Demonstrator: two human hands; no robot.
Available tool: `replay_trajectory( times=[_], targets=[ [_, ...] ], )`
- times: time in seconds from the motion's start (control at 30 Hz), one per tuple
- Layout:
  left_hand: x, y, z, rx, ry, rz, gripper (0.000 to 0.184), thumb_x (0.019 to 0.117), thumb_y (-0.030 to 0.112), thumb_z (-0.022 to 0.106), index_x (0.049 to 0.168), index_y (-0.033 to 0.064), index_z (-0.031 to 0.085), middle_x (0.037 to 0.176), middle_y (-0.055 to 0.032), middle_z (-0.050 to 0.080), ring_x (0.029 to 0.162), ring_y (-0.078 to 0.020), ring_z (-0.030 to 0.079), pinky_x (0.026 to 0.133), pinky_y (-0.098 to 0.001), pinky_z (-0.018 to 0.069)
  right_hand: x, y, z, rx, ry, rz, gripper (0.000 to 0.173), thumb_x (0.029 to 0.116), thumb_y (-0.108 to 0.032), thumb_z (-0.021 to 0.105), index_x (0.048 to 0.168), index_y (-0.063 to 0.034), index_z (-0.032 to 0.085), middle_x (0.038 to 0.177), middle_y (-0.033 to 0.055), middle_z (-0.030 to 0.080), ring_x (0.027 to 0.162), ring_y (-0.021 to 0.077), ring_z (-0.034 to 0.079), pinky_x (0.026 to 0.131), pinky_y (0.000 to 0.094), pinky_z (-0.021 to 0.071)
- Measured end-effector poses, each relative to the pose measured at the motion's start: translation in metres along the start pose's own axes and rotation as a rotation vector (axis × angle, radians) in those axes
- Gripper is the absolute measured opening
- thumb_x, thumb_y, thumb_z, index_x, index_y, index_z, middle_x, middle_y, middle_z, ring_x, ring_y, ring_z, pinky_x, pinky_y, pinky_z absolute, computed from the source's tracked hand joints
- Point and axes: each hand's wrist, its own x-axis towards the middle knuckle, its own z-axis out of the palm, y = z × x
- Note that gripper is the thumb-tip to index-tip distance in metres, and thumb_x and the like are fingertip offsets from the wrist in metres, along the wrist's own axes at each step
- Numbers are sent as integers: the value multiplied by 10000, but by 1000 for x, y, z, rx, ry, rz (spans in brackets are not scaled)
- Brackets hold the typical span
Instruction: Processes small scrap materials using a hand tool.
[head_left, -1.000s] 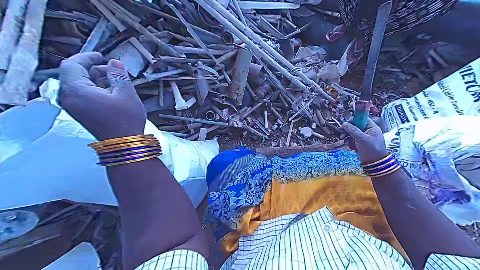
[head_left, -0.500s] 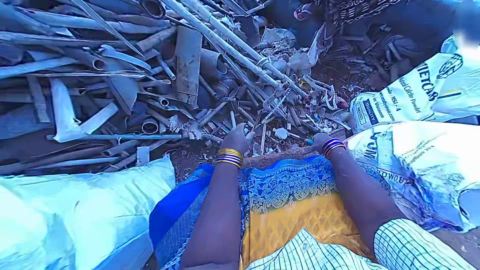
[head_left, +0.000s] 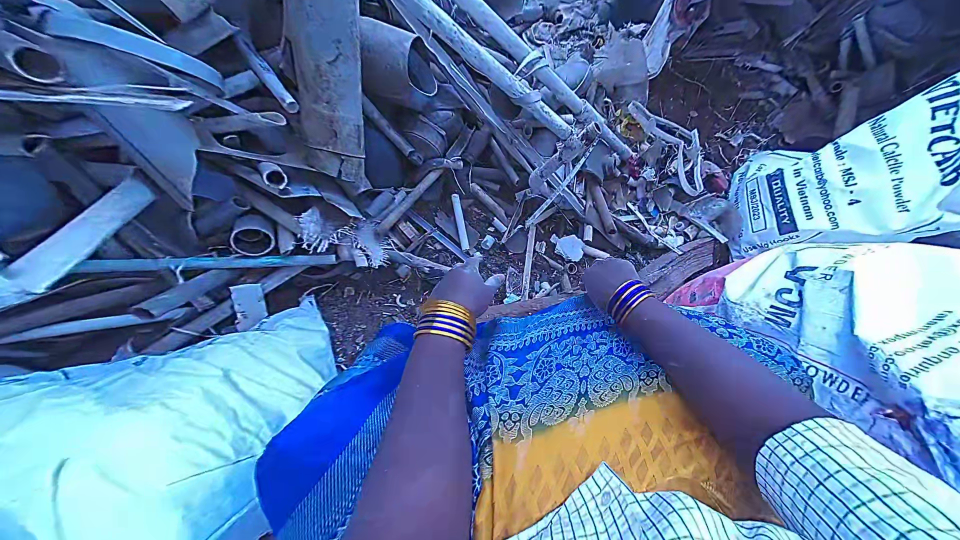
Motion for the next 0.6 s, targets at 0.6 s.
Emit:
replay_trajectory(
  times=[0.6],
  targets=[
    [-2,-5,1,-47,-14,30,621,1062,439,538,1530,42,440,1459,-257,541,1352,-406,539,1111,-614,407,13,13,6,16,94,48,376,989,-44,555,1314,-163,704,1303,215,657,1209,430,627,888,624,535]
  ],
)
